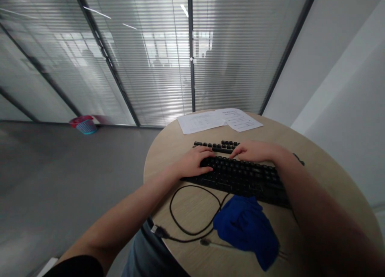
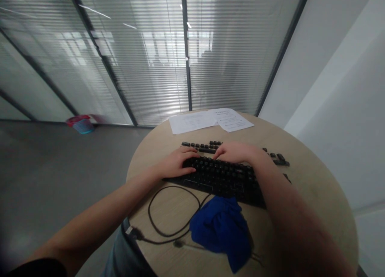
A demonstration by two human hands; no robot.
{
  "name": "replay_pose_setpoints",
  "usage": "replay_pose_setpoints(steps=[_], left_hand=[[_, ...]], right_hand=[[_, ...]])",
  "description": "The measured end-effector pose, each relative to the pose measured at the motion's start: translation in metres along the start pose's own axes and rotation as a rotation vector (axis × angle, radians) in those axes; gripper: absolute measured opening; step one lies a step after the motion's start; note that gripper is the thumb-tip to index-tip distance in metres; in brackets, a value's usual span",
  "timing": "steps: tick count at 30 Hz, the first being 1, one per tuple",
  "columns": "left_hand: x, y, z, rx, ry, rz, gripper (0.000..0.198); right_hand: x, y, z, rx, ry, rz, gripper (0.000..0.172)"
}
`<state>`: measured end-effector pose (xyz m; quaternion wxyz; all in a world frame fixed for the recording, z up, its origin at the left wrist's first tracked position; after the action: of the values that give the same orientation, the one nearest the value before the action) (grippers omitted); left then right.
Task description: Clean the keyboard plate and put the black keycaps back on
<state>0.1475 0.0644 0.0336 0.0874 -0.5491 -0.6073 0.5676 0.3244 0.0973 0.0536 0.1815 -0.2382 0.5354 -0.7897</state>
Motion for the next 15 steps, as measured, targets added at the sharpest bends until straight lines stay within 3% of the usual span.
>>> replay_pose_setpoints(steps=[4,7,11,15], left_hand=[[0.002,0.004,0.0,0.008,-0.008,0.036,0.043],[0.003,0.005,0.0,0.03,-0.008,0.065,0.038],[0.003,0.006,0.0,0.028,0.008,0.066,0.032],[0.006,0.005,0.001,0.019,-0.001,0.048,0.034]], right_hand=[[-0.012,-0.009,-0.008,-0.151,0.071,0.054,0.038],[-0.021,-0.012,-0.013,-0.262,0.211,0.094,0.035],[-0.034,-0.01,-0.019,-0.354,0.346,0.132,0.034],[-0.046,-0.013,-0.029,-0.408,0.382,0.078,0.034]])
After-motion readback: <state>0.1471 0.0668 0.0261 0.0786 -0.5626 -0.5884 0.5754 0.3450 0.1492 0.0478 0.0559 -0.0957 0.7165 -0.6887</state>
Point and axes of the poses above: each hand's wrist, its own z-axis away from the middle knuckle, its own y-axis out of the palm, x = y × z, the point moved 8 cm from there along -z, towards the middle knuckle, and after that the axes turned 14 degrees about z, right-handed, at the moved point
